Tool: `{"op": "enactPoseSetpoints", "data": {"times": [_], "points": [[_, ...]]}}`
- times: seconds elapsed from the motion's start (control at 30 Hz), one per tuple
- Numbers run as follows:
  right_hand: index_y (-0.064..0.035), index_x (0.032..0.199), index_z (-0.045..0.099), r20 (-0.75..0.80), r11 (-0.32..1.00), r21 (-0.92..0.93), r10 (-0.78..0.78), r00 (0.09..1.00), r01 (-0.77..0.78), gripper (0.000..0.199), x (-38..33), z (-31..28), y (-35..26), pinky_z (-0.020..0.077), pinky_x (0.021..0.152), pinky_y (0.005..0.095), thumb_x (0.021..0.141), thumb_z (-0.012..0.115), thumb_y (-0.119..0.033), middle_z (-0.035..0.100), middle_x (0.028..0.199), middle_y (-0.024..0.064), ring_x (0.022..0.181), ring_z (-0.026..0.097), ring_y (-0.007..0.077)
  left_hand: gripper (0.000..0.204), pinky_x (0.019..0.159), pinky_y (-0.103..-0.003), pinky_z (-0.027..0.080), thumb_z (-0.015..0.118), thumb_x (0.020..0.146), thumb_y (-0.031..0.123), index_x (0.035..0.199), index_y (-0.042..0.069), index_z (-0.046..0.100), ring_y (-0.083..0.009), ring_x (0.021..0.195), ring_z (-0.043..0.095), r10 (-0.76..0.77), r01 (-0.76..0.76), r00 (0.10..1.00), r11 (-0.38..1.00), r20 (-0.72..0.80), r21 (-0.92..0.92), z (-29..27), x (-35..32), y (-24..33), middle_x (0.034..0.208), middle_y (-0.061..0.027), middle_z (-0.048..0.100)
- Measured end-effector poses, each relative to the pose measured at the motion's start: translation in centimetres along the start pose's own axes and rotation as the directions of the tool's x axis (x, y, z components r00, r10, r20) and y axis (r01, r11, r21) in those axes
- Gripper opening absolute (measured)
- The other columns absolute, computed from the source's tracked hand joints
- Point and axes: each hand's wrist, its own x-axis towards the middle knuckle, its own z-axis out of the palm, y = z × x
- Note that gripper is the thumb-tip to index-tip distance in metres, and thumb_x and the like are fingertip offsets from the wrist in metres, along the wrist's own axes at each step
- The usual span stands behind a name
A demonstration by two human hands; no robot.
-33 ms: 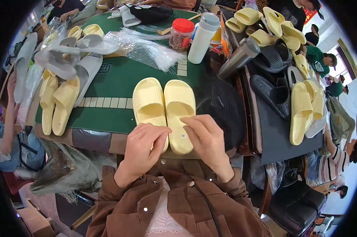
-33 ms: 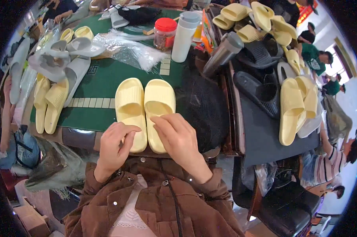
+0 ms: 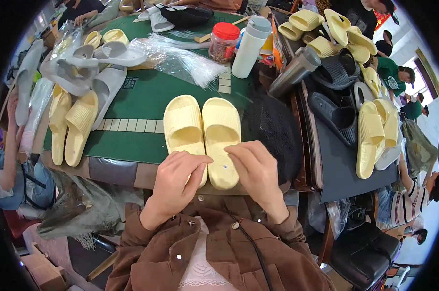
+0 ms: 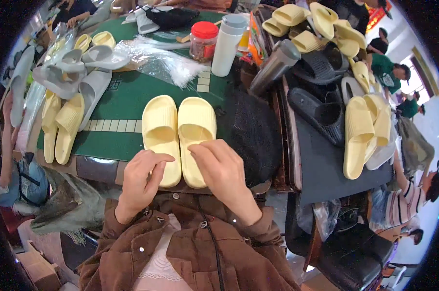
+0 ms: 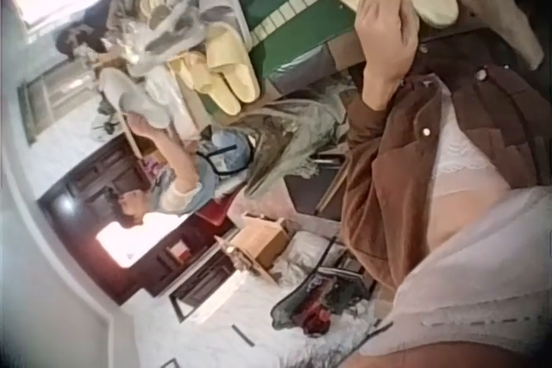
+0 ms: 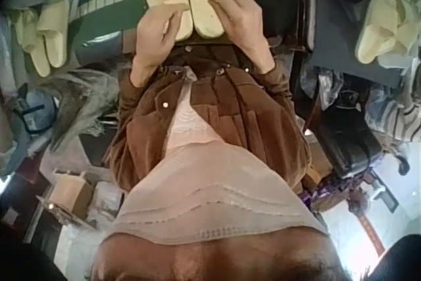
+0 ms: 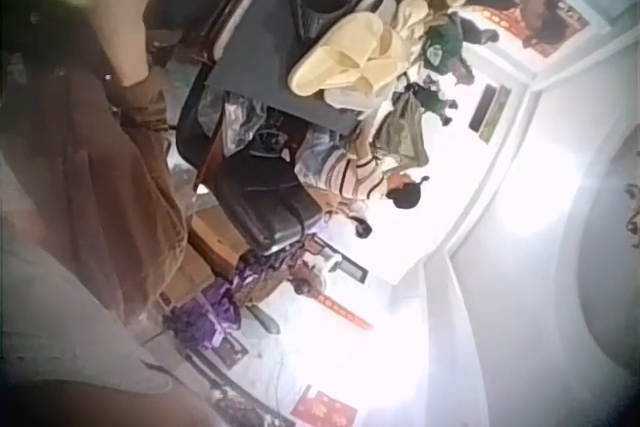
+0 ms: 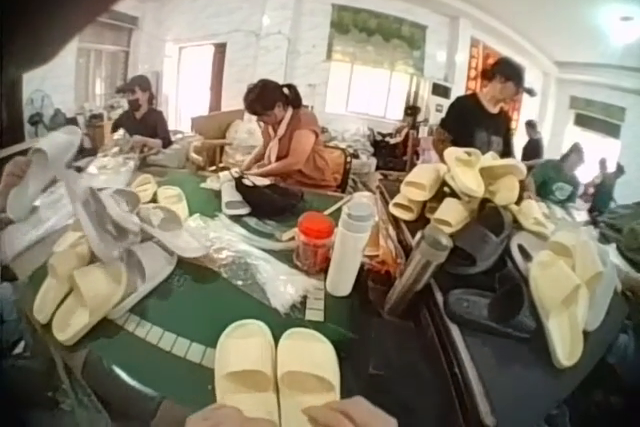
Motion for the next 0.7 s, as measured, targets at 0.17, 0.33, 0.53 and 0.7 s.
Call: {"op": "enactPoseSetpoints", "data": {"times": [0.17, 0.33, 0.53, 0.7], "points": [[-0.0021, 0.091, 0.069, -0.079, 0.998, -0.013, 0.053, 0.995, -0.054, 0.019, 0.8, -2.4, -0.4, 0.0506, 0.059, 0.033, 0.073, 0.073, 0.003, 0.064, 0.081, 0.0095, 0.07, 0.062, 0.0253, 0.012, 0.07, -0.039, 0.046, 0.062, 0.081, -0.001, 0.091, 0.005, 0.066, -0.0281, 0.075, 0.058, -0.032, 0.04, 0.994, 0.996, 0.1, -0.08, -1.2, 0.0, -0.9, 0.077, -0.0074, 0.059], [-0.0013, 0.091, 0.07, -0.032, 0.999, -0.007, -0.049, 0.998, 0.049, 0.023, 1.0, -4.4, -1.2, 0.0468, 0.055, 0.0285, 0.071, 0.07, 0.01, 0.064, 0.081, 0.009, 0.066, 0.06, 0.0203, 0.018, 0.078, -0.039, 0.043, 0.067, 0.072, 0.005, 0.09, 0.007, 0.069, -0.0243, 0.088, 0.055, 0.191, -0.197, 0.98, 0.897, 0.055, 0.395, -3.1, 0.4, -0.7, 0.1, -0.0032, 0.06], [-0.0026, 0.09, 0.068, 0.214, 0.986, 0.098, -0.156, 0.964, 0.138, 0.022, 0.9, -5.5, -1.8, 0.0469, 0.056, 0.0323, 0.068, 0.074, -0.001, 0.063, 0.079, 0.0065, 0.065, 0.06, 0.0221, 0.025, 0.07, -0.033, 0.048, 0.062, 0.069, 0.009, 0.093, 0.003, 0.068, -0.0213, 0.081, 0.058, 0.224, -0.287, 0.951, 0.897, 0.214, 0.336, -3.8, -0.3, -1.8, 0.102, -0.0052, 0.061], [-0.0028, 0.088, 0.067, 0.389, 0.978, 0.202, -0.12, 0.914, 0.043, 0.018, 0.8, -6.2, -1.6, 0.0486, 0.059, 0.034, 0.071, 0.073, -0.005, 0.061, 0.079, 0.0072, 0.068, 0.061, 0.0237, 0.029, 0.078, -0.035, 0.053, 0.061, 0.071, 0.007, 0.098, 0.0, 0.065, -0.0253, 0.092, 0.063, 0.298, -0.37, 0.905, 0.904, 0.303, 0.216, -3.8, -1.1, -1.4, 0.102, -0.0088, 0.061]]}}
